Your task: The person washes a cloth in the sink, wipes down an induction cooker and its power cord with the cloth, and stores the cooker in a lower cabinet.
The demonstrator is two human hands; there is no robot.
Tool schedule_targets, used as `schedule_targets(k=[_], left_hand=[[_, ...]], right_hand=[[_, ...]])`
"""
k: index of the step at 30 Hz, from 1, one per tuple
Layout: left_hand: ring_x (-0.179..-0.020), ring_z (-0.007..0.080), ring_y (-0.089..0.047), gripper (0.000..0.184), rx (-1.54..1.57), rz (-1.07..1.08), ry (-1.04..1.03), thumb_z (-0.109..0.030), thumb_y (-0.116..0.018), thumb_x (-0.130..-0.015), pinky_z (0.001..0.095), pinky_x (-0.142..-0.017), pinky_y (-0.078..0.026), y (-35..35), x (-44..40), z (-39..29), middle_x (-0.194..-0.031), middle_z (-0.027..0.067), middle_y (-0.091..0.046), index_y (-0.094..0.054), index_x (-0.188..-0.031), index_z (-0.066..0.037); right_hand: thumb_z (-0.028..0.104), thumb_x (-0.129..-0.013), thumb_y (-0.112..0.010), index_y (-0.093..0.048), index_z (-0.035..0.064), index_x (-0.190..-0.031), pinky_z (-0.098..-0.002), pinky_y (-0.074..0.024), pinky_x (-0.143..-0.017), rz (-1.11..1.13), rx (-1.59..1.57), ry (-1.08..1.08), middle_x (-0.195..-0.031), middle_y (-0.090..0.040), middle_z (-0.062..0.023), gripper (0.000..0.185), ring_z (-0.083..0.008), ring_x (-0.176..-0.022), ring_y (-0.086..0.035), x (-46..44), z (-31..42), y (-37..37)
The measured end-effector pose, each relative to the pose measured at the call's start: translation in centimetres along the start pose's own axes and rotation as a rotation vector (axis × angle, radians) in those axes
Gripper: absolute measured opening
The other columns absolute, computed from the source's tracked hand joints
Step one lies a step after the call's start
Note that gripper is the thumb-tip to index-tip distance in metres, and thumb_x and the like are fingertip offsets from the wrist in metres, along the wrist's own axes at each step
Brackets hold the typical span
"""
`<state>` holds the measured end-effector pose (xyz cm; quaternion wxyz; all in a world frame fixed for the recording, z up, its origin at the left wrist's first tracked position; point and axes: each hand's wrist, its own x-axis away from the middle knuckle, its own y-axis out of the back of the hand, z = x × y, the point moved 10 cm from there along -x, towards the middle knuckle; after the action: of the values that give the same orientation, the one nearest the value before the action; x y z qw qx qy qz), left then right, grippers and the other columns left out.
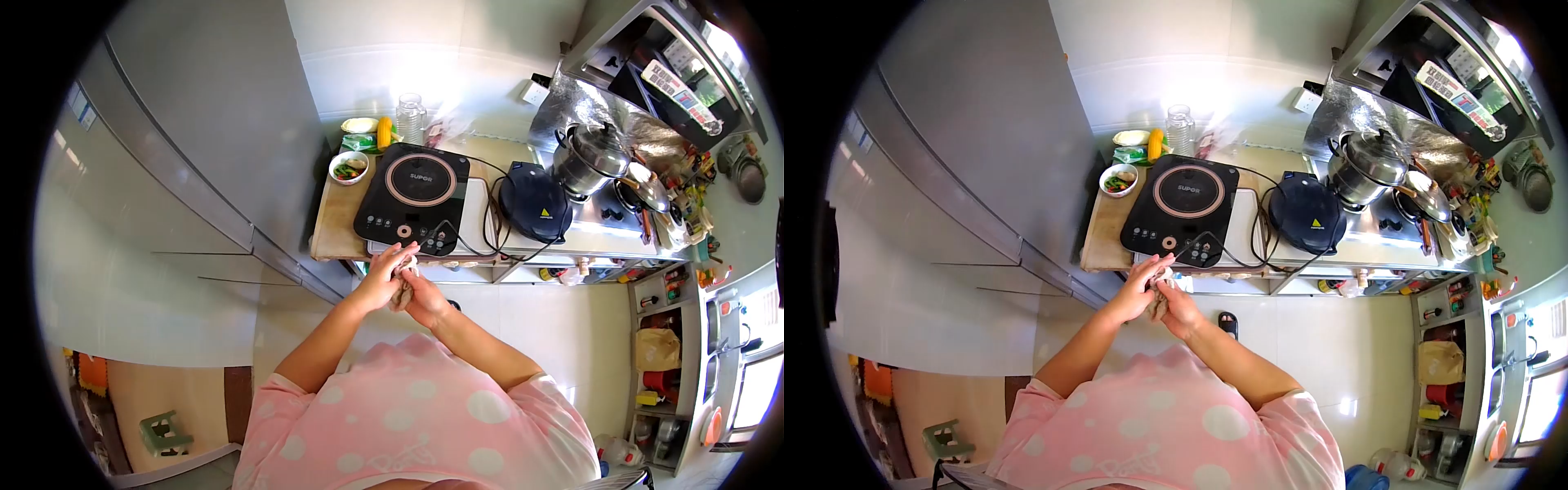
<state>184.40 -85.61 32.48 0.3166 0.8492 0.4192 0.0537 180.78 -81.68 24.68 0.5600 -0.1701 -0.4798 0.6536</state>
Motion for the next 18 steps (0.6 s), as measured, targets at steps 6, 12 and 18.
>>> schedule_targets(k=[6, 12, 18], left_hand=[[-0.136, 0.0336, -0.028, 0.083, 0.015, -0.009, -0.043, 0.015, -0.053, -0.068, 0.0437, -0.109, -0.026, 0.2, 0.7, -1.9, -0.144, 0.0141, -0.038, -0.038, -0.142, -0.018], [-0.121, 0.0319, -0.043, 0.076, 0.056, -0.359, -0.046, 0.015, -0.059, -0.069, 0.0376, -0.101, -0.041, 4.0, 2.1, -4.9, -0.14, 0.0127, -0.03, -0.035, -0.137, -0.008], [-0.078, 0.0281, -0.052, 0.031, -0.458, -0.511, -0.145, -0.014, -0.078, -0.068, 0.0393, -0.066, -0.041, 6.8, 3.9, -8.2, -0.079, 0.008, -0.054, -0.051, -0.08, -0.006]], right_hand=[[0.024, -0.098, -0.047, -0.054, 0.0082, -0.109, -0.0312, -0.0452, -0.062, -0.084, 0.113, 0.081, -0.092, -0.062, -0.0049, 0.02, -0.0158, -0.076, -0.057, 0.5, 0.8, -1.3], [0.025, -0.097, -0.048, -0.06, 0.0054, -0.095, -0.0287, -0.0412, -0.049, -0.084, 0.098, 0.255, -0.085, -0.063, -0.0051, 0.022, -0.0135, -0.064, -0.055, 0.7, 4.4, -3.3], [0.026, -0.097, -0.048, -0.059, 0.0062, -0.092, -0.0256, -0.039, -0.049, -0.059, 0.221, 0.288, -0.083, -0.06, -0.0036, 0.023, -0.0115, -0.065, -0.054, 0.6, 5.2, -3.7]])
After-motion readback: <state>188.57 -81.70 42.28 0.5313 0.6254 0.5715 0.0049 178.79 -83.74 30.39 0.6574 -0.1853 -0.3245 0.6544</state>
